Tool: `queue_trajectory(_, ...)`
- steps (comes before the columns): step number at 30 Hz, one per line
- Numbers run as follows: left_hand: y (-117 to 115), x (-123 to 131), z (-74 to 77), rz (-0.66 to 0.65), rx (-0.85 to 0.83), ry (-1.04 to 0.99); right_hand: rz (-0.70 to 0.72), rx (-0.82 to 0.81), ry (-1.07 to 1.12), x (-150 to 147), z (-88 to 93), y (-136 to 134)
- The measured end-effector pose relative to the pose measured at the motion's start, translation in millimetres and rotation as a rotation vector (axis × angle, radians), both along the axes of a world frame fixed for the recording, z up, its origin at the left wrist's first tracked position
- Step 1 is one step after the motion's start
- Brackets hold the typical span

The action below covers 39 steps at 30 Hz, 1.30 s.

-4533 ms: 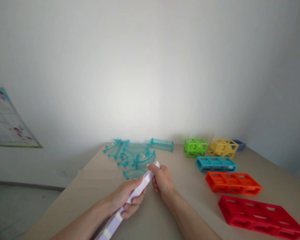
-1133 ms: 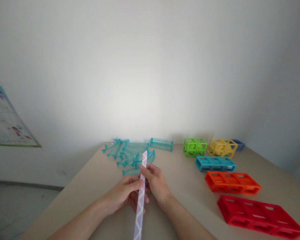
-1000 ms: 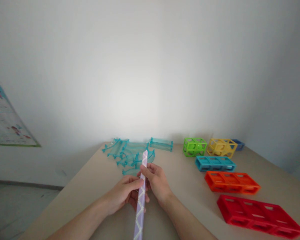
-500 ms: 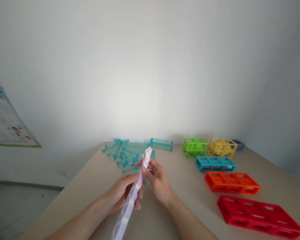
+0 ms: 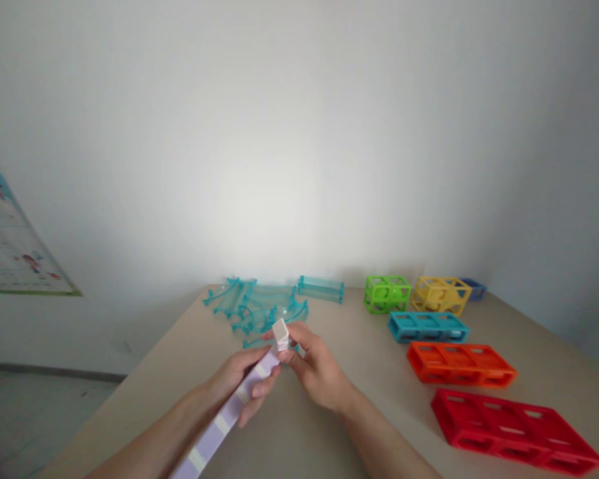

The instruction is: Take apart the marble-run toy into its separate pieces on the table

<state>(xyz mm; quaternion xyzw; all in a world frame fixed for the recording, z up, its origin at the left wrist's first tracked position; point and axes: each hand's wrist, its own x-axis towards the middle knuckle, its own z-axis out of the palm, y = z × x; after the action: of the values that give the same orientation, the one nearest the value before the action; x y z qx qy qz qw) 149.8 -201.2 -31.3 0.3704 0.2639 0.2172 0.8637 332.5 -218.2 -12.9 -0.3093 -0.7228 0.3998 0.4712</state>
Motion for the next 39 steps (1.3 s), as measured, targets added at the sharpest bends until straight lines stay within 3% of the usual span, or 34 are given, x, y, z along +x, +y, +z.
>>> queue_trajectory(4, 4, 3, -2.4, 0.005, 0.028, -0.047, -0.055, 0.103, -0.057, 1, -3.6, 0)
queue_trajectory(9, 6, 7, -7.1, 0.169, 0.067, -0.049, -0.139, 0.072, 0.086, -2, -5.8, 3)
queue_trajectory(14, 6, 8, -9.3, 0.15, 0.042, -0.033, -0.112, 0.0, 0.18, -6, 0.7, 3)
queue_trajectory(16, 4, 8, -4.5, 0.227, 0.059, -0.029, -0.146, -0.064, 0.243, -8, -0.5, 4)
queue_trajectory(20, -4, 9, 8.7, 0.386, 0.131, -0.026, -0.273, -0.37, 0.419, -11, -11.1, 11)
queue_trajectory(23, -7, 10, 11.1, 0.378, 0.194, 0.021, -0.293, -0.507, 0.482, -13, -19.6, 17)
queue_trajectory(27, -6, 11, 3.1, 0.386, 0.247, 0.198, -0.245, -0.594, 0.473, -16, -23.7, 19)
queue_trajectory(35, -4, 11, 2.6, 0.433, 0.288, 0.283, -0.282, -0.486, 0.371, -20, -13.9, 14)
queue_trajectory(39, -4, 11, 2.0, 0.462, 0.306, 0.313, -0.36, -0.292, 0.205, -21, -12.8, 5)
